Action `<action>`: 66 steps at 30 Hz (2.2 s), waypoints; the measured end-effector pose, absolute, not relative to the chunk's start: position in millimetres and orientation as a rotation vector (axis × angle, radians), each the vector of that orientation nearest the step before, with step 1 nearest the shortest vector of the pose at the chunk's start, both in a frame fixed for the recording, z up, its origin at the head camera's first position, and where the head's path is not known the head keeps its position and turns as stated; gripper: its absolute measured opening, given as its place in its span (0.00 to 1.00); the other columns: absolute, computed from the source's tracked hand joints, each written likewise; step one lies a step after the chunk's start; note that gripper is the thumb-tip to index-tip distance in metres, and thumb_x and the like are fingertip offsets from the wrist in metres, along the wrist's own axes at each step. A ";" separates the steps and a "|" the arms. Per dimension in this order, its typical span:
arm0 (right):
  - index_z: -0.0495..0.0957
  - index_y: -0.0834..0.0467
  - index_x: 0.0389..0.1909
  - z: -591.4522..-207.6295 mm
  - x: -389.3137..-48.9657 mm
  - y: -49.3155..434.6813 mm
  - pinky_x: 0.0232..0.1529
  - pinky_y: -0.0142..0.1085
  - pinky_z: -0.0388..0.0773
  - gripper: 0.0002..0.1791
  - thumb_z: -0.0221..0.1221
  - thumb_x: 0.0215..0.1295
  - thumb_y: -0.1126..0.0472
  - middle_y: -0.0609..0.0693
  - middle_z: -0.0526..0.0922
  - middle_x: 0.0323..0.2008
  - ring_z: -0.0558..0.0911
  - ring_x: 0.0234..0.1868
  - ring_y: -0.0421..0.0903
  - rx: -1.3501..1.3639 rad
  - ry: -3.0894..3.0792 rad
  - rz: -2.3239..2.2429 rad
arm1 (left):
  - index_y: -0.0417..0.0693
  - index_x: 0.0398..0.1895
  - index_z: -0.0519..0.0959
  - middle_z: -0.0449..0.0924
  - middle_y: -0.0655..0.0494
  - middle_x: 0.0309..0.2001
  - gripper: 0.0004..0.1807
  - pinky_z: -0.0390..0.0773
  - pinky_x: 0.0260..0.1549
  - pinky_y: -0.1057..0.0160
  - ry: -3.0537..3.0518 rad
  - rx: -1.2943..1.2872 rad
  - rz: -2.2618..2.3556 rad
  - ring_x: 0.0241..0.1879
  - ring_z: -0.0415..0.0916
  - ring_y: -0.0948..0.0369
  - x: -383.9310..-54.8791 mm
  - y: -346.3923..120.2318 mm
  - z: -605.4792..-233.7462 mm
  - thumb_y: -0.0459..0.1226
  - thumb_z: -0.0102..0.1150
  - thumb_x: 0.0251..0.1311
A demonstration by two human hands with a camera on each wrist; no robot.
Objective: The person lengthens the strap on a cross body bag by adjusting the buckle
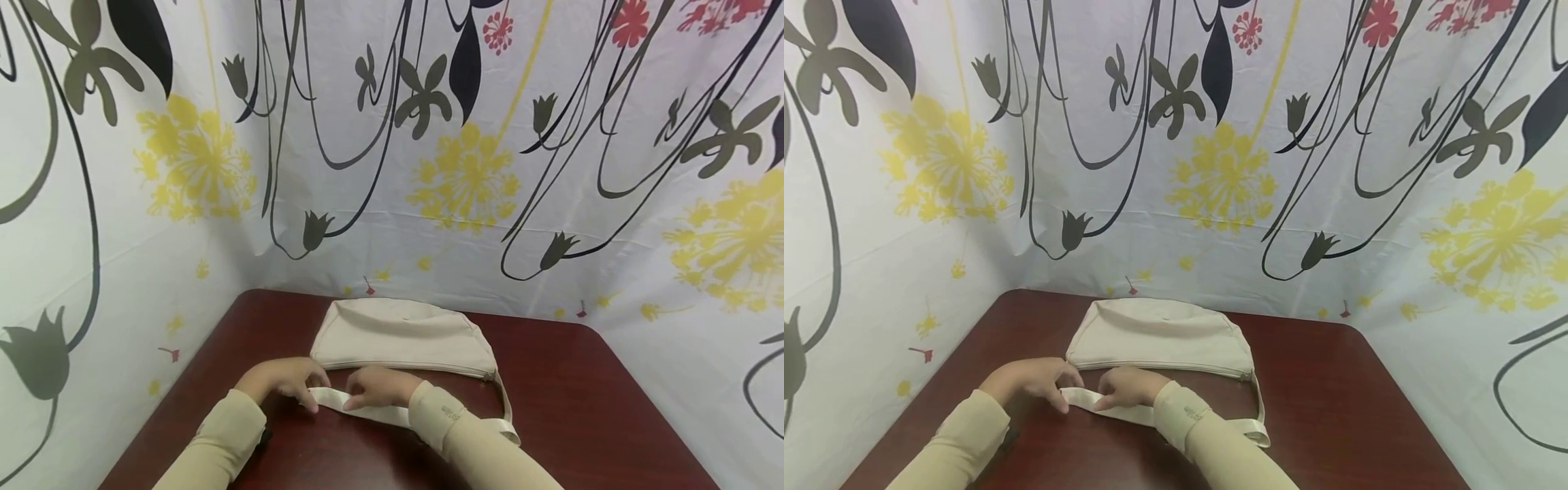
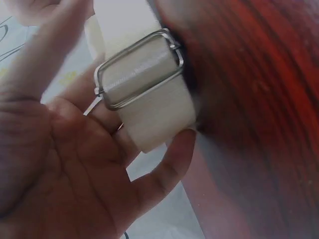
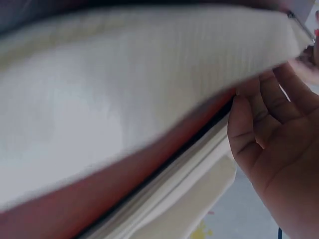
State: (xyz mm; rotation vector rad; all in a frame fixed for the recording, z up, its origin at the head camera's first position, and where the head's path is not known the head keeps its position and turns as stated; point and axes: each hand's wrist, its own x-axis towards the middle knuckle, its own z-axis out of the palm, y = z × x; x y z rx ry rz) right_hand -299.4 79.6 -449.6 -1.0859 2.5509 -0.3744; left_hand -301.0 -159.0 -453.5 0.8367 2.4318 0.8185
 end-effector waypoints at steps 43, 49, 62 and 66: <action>0.77 0.57 0.31 -445.7 -305.0 134.5 0.27 0.31 0.74 0.08 0.59 0.73 0.61 0.44 0.75 0.21 0.75 0.21 0.39 -0.953 2.371 -0.874 | 0.45 0.27 0.78 0.75 0.60 0.26 0.16 0.72 0.33 0.63 2.372 0.877 1.149 0.29 0.70 0.63 -308.9 -173.5 -462.6 0.44 0.58 0.71; 0.75 0.57 0.31 -446.7 -303.2 142.2 0.28 0.32 0.73 0.10 0.59 0.74 0.60 0.44 0.74 0.23 0.74 0.23 0.40 -0.878 2.376 -0.896 | 0.45 0.30 0.82 0.83 0.56 0.28 0.14 0.77 0.39 0.56 2.318 0.852 1.175 0.33 0.78 0.59 -307.7 -173.1 -463.9 0.43 0.58 0.72; 0.75 0.56 0.30 -447.1 -305.9 151.0 0.27 0.31 0.72 0.11 0.59 0.74 0.59 0.42 0.72 0.22 0.73 0.22 0.37 -0.944 2.413 -0.844 | 0.43 0.31 0.81 0.81 0.55 0.28 0.13 0.77 0.40 0.57 2.289 0.818 1.214 0.33 0.79 0.57 -308.9 -171.9 -466.2 0.40 0.57 0.73; 0.75 0.56 0.29 -447.4 -307.1 154.5 0.27 0.31 0.71 0.11 0.59 0.74 0.59 0.42 0.72 0.21 0.72 0.21 0.36 -0.954 2.425 -0.845 | 0.43 0.31 0.81 0.81 0.55 0.28 0.13 0.77 0.40 0.59 2.290 0.827 1.204 0.34 0.79 0.58 -309.8 -172.6 -467.0 0.41 0.56 0.73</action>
